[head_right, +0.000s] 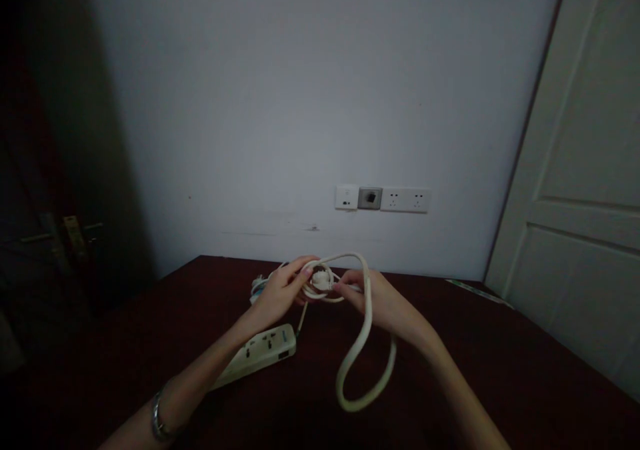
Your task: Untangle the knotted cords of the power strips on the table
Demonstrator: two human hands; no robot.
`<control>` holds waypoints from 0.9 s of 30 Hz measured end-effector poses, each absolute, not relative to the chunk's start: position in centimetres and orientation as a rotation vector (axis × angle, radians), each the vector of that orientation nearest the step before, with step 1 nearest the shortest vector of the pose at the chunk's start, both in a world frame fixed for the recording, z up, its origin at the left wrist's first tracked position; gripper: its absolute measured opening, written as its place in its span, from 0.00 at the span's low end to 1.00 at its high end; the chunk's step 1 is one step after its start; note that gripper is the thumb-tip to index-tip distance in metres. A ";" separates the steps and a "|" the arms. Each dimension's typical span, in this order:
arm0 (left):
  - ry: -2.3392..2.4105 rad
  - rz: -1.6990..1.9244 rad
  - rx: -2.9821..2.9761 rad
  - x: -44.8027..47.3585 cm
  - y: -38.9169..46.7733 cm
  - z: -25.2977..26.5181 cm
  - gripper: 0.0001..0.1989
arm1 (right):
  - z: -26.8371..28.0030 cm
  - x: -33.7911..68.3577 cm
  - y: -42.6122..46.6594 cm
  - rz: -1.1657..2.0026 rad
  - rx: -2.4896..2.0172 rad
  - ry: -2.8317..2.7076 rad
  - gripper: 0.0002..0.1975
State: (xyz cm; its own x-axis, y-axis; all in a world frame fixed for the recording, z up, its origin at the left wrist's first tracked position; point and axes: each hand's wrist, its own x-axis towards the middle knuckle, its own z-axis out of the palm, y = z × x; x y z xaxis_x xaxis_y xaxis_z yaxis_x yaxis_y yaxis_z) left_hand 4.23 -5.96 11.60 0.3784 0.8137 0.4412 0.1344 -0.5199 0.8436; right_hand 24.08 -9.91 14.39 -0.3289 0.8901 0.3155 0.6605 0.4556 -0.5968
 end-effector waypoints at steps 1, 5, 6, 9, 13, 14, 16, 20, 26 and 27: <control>0.823 1.154 1.891 4.3 -6.0 11.5 0.20 | 14.0 24.0 -9.5 0.430 -1.279 -2.092 0.18; 0.803 1.073 1.841 4.4 -5.7 11.1 0.22 | 12.2 23.5 -7.7 0.125 -1.231 -2.067 0.18; 0.790 1.055 1.827 4.4 -5.7 11.0 0.23 | 11.7 23.3 -7.4 0.032 -1.240 -2.043 0.17; 0.745 1.005 1.788 4.3 -5.6 11.0 0.24 | 11.0 22.7 -7.1 -0.190 -1.348 -1.965 0.19; 0.638 0.950 1.805 4.1 -5.8 11.2 0.24 | 11.7 21.7 -8.3 -0.294 -1.466 -1.997 0.18; 0.605 0.938 1.817 4.0 -5.9 11.3 0.23 | 11.9 21.5 -8.6 -0.299 -1.449 -2.004 0.17; 0.552 0.915 1.848 4.1 -6.1 11.4 0.23 | 12.3 21.1 -8.8 -0.243 -1.397 -1.997 0.16; 0.516 0.837 1.879 4.1 -6.0 11.4 0.24 | 11.9 20.7 -7.9 0.259 -1.251 -1.914 0.14; 0.498 0.768 1.804 3.9 -5.1 10.8 0.24 | 11.0 20.8 -6.6 1.262 -0.787 -1.618 0.11; 0.502 0.762 1.793 3.9 -5.0 10.6 0.23 | 11.1 21.1 -6.6 1.371 -0.735 -1.517 0.11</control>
State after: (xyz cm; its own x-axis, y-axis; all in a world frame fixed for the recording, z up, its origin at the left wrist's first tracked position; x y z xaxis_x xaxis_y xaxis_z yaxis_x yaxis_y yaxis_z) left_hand 3.86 -4.95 10.61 0.7068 0.6594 0.2561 -0.0253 -0.3383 0.9407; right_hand 21.08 -6.61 11.14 -0.3870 0.8900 0.2410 -0.1502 0.1970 -0.9688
